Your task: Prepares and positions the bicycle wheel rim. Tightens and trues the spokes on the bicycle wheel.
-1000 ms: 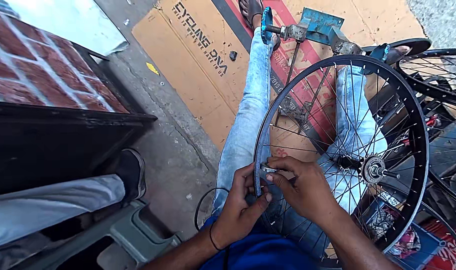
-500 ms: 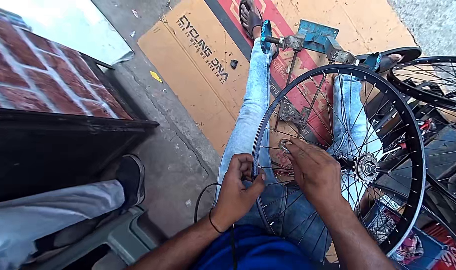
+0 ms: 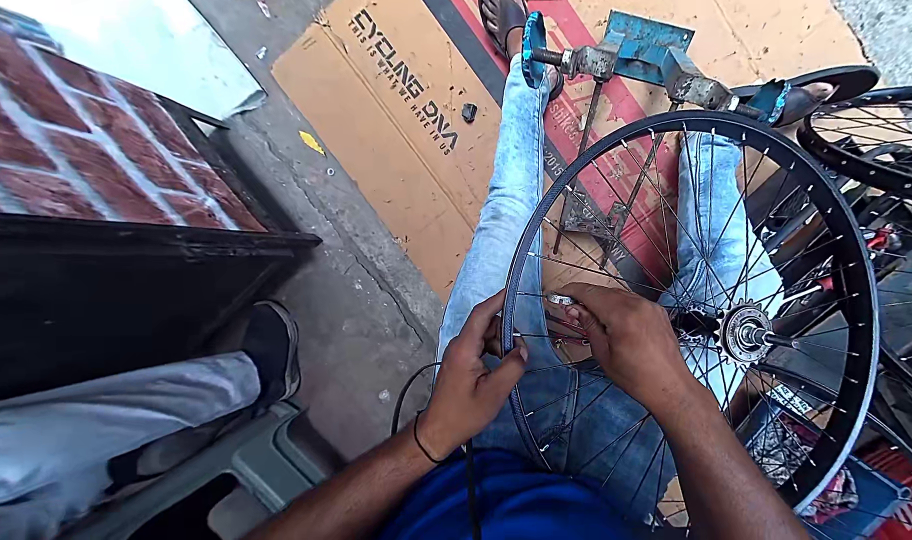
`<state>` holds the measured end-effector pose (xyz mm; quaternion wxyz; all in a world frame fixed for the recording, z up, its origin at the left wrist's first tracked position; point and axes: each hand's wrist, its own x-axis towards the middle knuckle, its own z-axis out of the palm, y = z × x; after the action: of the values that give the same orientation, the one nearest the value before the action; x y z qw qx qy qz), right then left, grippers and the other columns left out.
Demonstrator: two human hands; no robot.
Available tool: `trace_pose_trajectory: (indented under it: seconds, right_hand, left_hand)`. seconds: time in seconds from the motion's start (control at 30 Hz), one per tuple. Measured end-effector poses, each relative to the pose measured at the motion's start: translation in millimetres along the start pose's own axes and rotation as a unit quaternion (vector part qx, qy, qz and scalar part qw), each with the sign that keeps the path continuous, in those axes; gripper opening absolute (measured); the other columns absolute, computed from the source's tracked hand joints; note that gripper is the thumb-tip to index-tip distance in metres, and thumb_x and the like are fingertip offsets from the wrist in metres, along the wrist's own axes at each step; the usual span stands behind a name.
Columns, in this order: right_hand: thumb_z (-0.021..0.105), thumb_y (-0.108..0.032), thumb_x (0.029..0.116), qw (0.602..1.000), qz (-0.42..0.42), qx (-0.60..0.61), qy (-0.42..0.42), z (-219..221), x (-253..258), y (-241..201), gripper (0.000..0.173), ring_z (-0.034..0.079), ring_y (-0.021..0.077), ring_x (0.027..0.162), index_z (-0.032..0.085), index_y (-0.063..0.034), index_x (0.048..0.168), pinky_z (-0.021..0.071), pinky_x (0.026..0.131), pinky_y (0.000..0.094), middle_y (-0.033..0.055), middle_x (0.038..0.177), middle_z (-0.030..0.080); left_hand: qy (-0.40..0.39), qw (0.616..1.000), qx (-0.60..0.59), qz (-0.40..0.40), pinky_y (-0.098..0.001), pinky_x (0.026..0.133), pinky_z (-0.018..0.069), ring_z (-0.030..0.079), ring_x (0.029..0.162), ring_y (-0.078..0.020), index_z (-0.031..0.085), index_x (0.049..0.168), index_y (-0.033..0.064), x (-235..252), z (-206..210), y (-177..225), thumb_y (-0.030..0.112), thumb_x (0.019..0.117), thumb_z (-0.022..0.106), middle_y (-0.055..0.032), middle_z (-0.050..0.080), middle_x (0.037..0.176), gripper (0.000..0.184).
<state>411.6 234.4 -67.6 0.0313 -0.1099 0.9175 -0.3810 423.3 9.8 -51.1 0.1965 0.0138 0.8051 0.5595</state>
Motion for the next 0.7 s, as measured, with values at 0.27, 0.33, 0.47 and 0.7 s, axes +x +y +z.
trace_pose_trajectory:
  seconds: [0.27,0.33,0.47,0.7]
  right_hand:
    - [0.048,-0.027,0.1089,0.988,0.137,0.048,-0.045,8,25,-35,0.025,0.063,0.0189,0.06,0.071,-0.0173,0.115,0.0506,0.051,0.0429,0.0009,0.072,0.065]
    - [0.047,-0.03,0.1092,0.985,0.156,0.056,-0.042,9,25,-38,0.027,0.061,0.0175,0.057,0.071,-0.0189,0.114,0.0493,0.049,0.0418,-0.0005,0.069,0.063]
    - [0.05,-0.028,0.1083,0.985,0.126,0.117,-0.023,10,20,-32,0.026,0.062,0.0125,0.061,0.073,-0.0196,0.117,0.052,0.053,0.0393,-0.0034,0.075,0.067]
    - [0.076,-0.023,0.0923,0.984,0.061,0.164,-0.028,22,1,-18,0.012,0.072,0.008,0.105,0.082,-0.0202,0.101,0.0616,0.085,0.0356,-0.0029,0.122,0.075]
  left_hand:
    - [-0.009,1.0,-0.02,0.015,-0.0272,0.061,0.0588,0.067,0.07,-0.0131,0.044,0.151,0.0155,-3,-1,2,0.015,0.0912,0.058,-0.0001,0.068,0.089,0.062]
    - [-0.012,0.999,-0.03,0.016,-0.0273,0.062,0.0586,0.066,0.072,-0.0135,0.043,0.152,0.0168,-4,-1,1,0.016,0.0921,0.059,-0.0008,0.068,0.092,0.062]
    - [-0.015,0.999,-0.04,0.025,-0.0272,0.061,0.0588,0.066,0.072,-0.0141,0.043,0.152,0.0157,-5,-1,-2,0.016,0.0916,0.059,-0.0014,0.068,0.092,0.062]
    - [-0.051,0.996,-0.067,-0.009,-0.0306,0.07,0.061,0.07,0.081,-0.0184,0.038,0.155,0.0171,-23,-5,-19,0.026,0.0966,0.065,-0.0047,0.07,0.098,0.066]
